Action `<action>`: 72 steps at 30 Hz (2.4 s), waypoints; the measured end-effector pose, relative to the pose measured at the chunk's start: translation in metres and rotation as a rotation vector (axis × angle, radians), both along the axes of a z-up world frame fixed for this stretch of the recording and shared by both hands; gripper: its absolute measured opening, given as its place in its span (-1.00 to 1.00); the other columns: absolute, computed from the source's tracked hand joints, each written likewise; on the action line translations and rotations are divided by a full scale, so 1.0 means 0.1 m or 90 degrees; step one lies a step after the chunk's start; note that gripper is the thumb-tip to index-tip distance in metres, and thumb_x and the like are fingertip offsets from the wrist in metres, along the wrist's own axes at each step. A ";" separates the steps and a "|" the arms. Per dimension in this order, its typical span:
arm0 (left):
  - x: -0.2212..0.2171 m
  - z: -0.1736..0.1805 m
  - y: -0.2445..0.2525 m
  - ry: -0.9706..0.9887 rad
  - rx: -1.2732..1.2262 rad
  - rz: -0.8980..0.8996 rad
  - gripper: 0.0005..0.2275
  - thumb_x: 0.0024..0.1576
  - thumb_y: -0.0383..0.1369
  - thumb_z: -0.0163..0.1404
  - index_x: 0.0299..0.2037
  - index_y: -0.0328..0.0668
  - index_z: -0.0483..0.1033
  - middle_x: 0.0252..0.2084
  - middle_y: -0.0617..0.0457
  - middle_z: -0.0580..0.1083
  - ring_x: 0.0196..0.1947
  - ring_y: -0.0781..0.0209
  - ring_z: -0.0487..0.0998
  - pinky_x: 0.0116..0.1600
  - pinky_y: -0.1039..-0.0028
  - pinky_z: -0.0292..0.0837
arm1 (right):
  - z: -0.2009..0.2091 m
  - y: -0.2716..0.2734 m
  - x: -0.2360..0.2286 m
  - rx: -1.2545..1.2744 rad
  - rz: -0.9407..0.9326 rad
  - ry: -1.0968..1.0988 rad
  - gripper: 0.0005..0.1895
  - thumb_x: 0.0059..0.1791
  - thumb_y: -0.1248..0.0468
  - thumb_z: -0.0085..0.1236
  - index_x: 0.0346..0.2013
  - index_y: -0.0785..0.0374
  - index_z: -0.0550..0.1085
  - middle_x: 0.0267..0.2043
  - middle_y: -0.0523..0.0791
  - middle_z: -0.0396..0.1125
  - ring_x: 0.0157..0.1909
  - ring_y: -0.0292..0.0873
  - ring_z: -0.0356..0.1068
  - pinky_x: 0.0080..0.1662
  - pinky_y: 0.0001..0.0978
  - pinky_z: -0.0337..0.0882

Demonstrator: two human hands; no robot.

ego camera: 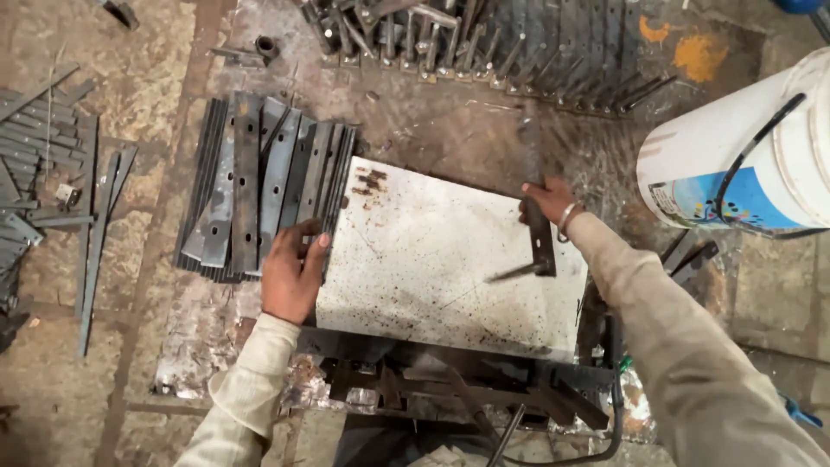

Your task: Welding and assembling metal frame components on a workbench in a manufacturing workshop.

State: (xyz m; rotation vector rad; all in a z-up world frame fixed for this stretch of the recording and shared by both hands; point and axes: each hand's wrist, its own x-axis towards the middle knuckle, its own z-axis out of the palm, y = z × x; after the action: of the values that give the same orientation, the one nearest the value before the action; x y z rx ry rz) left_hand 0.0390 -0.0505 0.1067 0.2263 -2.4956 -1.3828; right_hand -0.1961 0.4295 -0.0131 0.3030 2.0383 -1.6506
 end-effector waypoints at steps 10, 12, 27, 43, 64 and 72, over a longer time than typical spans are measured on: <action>-0.10 -0.16 0.12 -0.021 -0.054 -0.045 -0.61 0.28 -0.12 0.01 0.07 -0.32 0.55 0.01 -0.20 0.57 -0.28 0.01 0.66 -0.16 0.29 0.57 | 0.43 -0.09 0.28 0.773 0.391 0.422 -0.62 0.07 0.10 0.07 0.01 0.33 0.50 -0.22 0.20 0.47 -0.18 0.29 0.46 -0.13 0.14 0.45; -0.14 -0.15 0.25 -0.052 -0.057 -0.059 -0.59 0.26 -0.08 -0.01 0.07 -0.30 0.56 -0.04 -0.18 0.59 -0.33 0.01 0.66 -0.19 0.26 0.56 | 0.60 -0.39 0.54 0.762 0.451 0.392 -0.63 0.09 0.05 0.08 -0.07 0.33 0.51 -0.25 0.17 0.47 -0.19 0.26 0.46 -0.13 0.13 0.45; -0.21 -1.29 0.53 -0.387 -0.387 -0.227 -0.68 0.18 -0.04 0.01 -0.17 -0.11 0.60 -0.17 -0.14 0.59 -0.15 -0.21 0.61 -0.09 -0.01 0.51 | 0.30 -1.63 0.96 0.669 0.383 0.560 -0.72 -0.01 0.06 0.19 -0.19 0.20 0.51 -0.07 -0.04 0.43 0.01 0.07 0.42 -0.12 0.01 0.46; -0.21 -1.30 0.47 -0.420 -0.397 -0.302 -0.64 0.16 0.01 0.06 -0.12 -0.08 0.64 -0.17 -0.13 0.61 -0.16 -0.18 0.62 -0.09 0.03 0.51 | 0.03 -0.17 1.75 0.679 0.412 0.028 -0.44 -0.10 -0.29 0.21 -0.21 0.12 0.58 -0.16 -0.06 0.52 -0.06 0.05 0.50 -0.05 -0.04 0.46; -0.24 -1.09 0.56 -0.458 -0.402 -0.275 -0.71 0.09 -0.09 0.07 -0.21 -0.10 0.65 -0.21 -0.16 0.60 -0.21 -0.20 0.61 -0.10 0.04 0.52 | -0.15 -0.27 1.87 0.685 0.367 0.104 -0.58 -0.04 -0.09 0.08 -0.11 0.14 0.53 -0.15 0.01 0.51 -0.06 0.13 0.48 -0.02 0.02 0.45; -0.24 -0.15 0.53 -0.239 -0.346 -0.195 -0.68 0.12 -0.08 0.02 -0.39 -0.19 0.60 -0.41 -0.16 0.56 -0.41 -0.22 0.59 -0.25 0.02 0.49 | 1.15 -0.33 2.02 0.855 0.385 0.238 -0.66 0.10 0.03 -0.10 -0.31 0.18 0.51 -0.33 -0.07 0.47 -0.29 0.04 0.51 -0.21 -0.02 0.51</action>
State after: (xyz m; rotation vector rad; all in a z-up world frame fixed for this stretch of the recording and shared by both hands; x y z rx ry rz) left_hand 0.0151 0.0029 0.0917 -0.0184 -3.2166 -0.7418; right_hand 0.0056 0.3962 0.1024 -0.2191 2.8226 0.1872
